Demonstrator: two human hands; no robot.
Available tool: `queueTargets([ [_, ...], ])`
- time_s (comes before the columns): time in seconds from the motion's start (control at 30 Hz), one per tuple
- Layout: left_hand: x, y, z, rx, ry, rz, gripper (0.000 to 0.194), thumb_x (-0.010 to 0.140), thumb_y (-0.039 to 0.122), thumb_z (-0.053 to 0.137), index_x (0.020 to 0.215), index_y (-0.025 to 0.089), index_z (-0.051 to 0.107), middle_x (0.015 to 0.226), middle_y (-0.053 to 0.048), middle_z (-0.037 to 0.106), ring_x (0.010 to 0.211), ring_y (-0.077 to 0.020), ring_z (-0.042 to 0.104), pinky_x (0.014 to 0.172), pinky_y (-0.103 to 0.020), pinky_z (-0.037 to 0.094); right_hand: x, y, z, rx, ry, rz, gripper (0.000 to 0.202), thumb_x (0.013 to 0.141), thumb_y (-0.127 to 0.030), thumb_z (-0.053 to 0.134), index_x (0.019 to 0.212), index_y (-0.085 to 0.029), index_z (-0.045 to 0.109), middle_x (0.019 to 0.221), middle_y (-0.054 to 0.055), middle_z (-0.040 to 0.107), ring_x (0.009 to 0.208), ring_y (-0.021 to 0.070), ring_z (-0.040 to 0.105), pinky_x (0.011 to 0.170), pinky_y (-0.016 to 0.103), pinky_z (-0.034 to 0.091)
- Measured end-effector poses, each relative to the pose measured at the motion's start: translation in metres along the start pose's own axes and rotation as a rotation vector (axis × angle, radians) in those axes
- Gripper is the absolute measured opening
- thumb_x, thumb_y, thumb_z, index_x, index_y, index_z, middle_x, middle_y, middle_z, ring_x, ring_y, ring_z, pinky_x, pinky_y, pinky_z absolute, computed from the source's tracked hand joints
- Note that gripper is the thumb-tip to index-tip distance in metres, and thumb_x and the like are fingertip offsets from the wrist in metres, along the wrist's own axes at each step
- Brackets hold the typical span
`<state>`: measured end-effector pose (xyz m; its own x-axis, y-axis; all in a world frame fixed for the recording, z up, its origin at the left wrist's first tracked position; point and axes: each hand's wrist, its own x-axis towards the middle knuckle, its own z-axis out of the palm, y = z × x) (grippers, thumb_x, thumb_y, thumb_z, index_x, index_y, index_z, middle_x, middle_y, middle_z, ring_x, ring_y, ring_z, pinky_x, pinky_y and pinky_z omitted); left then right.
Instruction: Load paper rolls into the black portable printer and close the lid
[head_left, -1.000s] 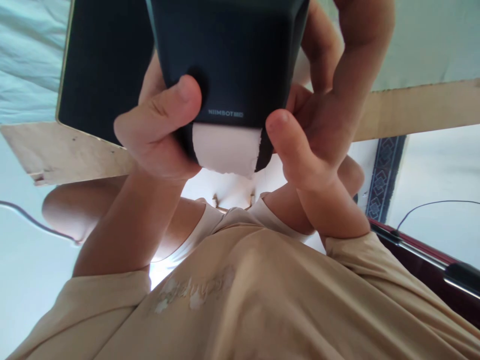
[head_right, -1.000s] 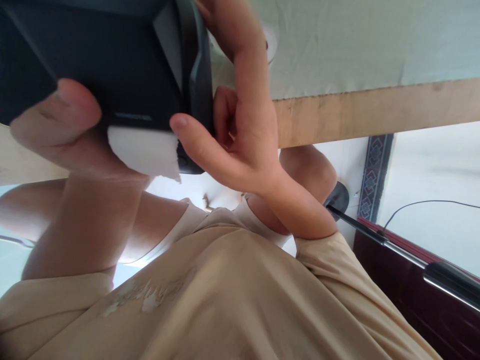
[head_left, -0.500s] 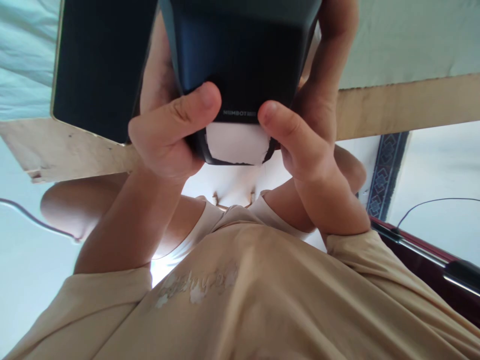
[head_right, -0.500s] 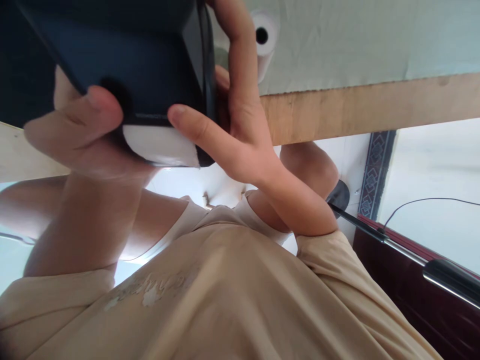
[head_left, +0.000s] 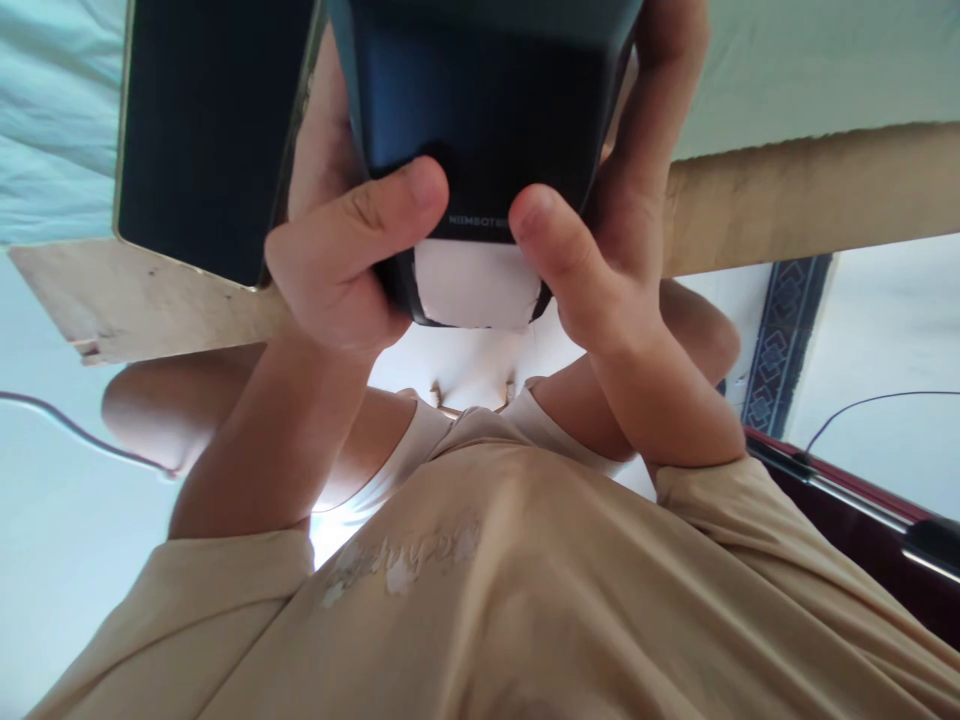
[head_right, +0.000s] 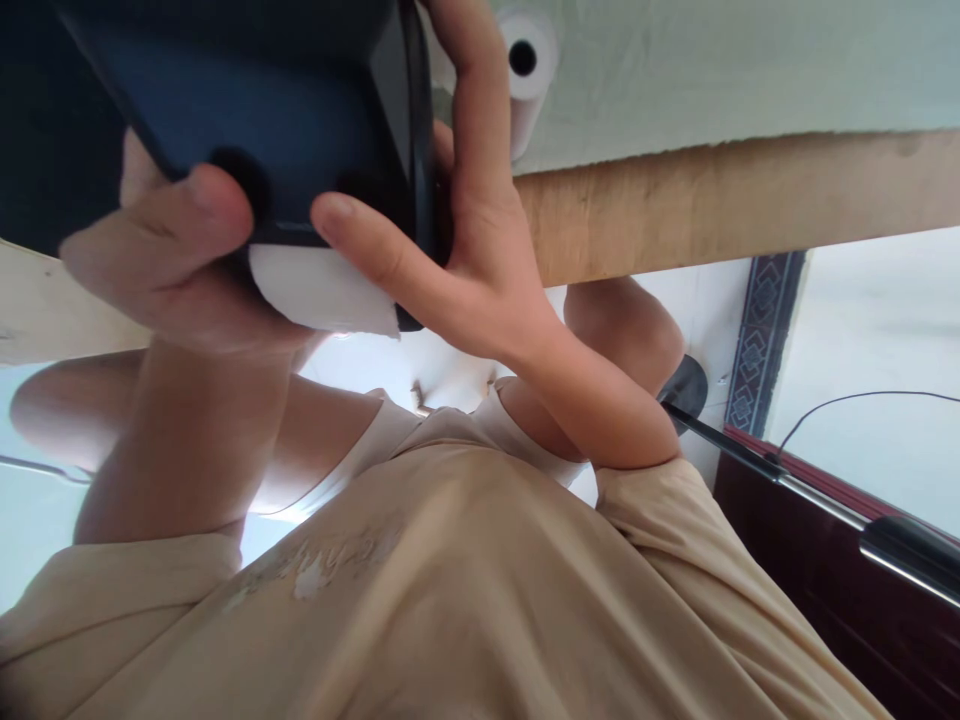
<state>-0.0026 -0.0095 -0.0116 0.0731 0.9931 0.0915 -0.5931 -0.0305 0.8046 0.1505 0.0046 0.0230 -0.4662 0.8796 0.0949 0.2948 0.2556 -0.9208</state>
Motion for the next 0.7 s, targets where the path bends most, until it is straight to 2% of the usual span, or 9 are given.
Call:
queueTargets([
  [0.07,0.000,-0.002,-0.002,-0.021,-0.031,0.004,0.044,0.070,0.031,0.077,0.112,0.025,0.064,0.110,-0.003,0.063,0.157,-0.0334,0.035,0.123,-0.062,0.046,0.000,0.006,0.003,0.107,0.089,-0.050,0.068,0.085,-0.045,0.048,0.138,-0.015,0.019,0.159,0.009,0.025,0.153,0.0074,0.036,0.132,0.022,0.038],
  [0.13,0.000,-0.005,-0.007,-0.014,-0.035,0.007,0.049,0.068,0.033,0.080,0.114,0.027,0.063,0.109,-0.002,0.065,0.156,-0.0313,0.036,0.123,-0.058,0.048,0.000,0.014,0.005,0.080,0.158,-0.093,0.063,0.085,-0.049,0.053,0.134,-0.016,0.030,0.149,0.007,0.038,0.145,0.0086,0.045,0.132,0.025,0.038],
  [0.2,0.001,-0.008,-0.010,0.023,-0.047,0.027,0.051,0.068,0.036,0.081,0.115,0.031,0.064,0.106,0.000,0.066,0.155,-0.0297,0.039,0.122,-0.055,0.050,0.002,0.021,0.005,0.041,0.194,-0.135,0.062,0.086,-0.054,0.054,0.132,-0.017,0.036,0.143,0.006,0.044,0.139,0.0091,0.048,0.133,0.027,0.038],
  [0.3,0.002,-0.009,-0.013,0.095,-0.093,0.072,0.052,0.067,0.043,0.079,0.117,0.034,0.064,0.109,0.004,0.067,0.150,-0.0299,0.046,0.122,-0.052,0.051,0.003,0.026,0.005,0.052,0.189,-0.159,0.064,0.086,-0.056,0.052,0.134,-0.016,0.035,0.145,0.006,0.042,0.139,0.0082,0.046,0.131,0.027,0.039],
  [0.37,0.002,-0.008,-0.012,0.094,-0.053,0.047,0.052,0.067,0.041,0.079,0.115,0.032,0.064,0.109,0.003,0.068,0.148,-0.0306,0.048,0.121,-0.051,0.052,0.004,0.027,0.005,0.043,0.167,-0.156,0.070,0.087,-0.055,0.051,0.137,-0.010,0.031,0.146,0.009,0.040,0.140,0.0086,0.045,0.131,0.026,0.038],
  [0.47,0.002,-0.006,-0.009,0.064,0.013,0.004,0.057,0.059,0.038,0.087,0.111,0.029,0.065,0.105,0.002,0.068,0.148,-0.0321,0.047,0.120,-0.048,0.054,0.004,0.029,0.006,0.013,0.168,-0.182,0.083,0.086,-0.062,0.048,0.141,-0.004,0.026,0.149,0.012,0.038,0.143,0.0121,0.043,0.133,0.029,0.036],
  [0.57,0.003,-0.004,-0.008,-0.031,0.037,-0.022,0.059,0.062,0.032,0.087,0.115,0.023,0.063,0.111,-0.002,0.065,0.152,-0.0341,0.042,0.121,-0.048,0.053,0.001,0.031,0.009,-0.057,0.217,-0.191,0.078,0.086,-0.064,0.046,0.140,-0.012,0.029,0.152,0.010,0.032,0.148,0.0150,0.037,0.137,0.032,0.029],
  [0.63,0.005,-0.001,-0.008,-0.035,0.004,-0.038,0.059,0.060,0.033,0.088,0.112,0.019,0.063,0.113,-0.005,0.065,0.153,-0.0370,0.040,0.122,-0.048,0.053,-0.001,0.032,0.010,-0.105,0.256,-0.214,0.071,0.085,-0.064,0.047,0.138,-0.019,0.032,0.153,0.007,0.029,0.150,0.0160,0.036,0.138,0.032,0.027],
  [0.7,0.007,0.004,-0.006,-0.009,0.011,-0.082,0.044,0.068,0.037,0.078,0.105,0.017,0.063,0.116,-0.004,0.064,0.152,-0.0371,0.041,0.122,-0.052,0.053,-0.002,0.032,0.010,-0.129,0.244,-0.217,0.069,0.086,-0.063,0.046,0.138,-0.020,0.033,0.152,0.008,0.029,0.151,0.0172,0.035,0.138,0.032,0.027],
])
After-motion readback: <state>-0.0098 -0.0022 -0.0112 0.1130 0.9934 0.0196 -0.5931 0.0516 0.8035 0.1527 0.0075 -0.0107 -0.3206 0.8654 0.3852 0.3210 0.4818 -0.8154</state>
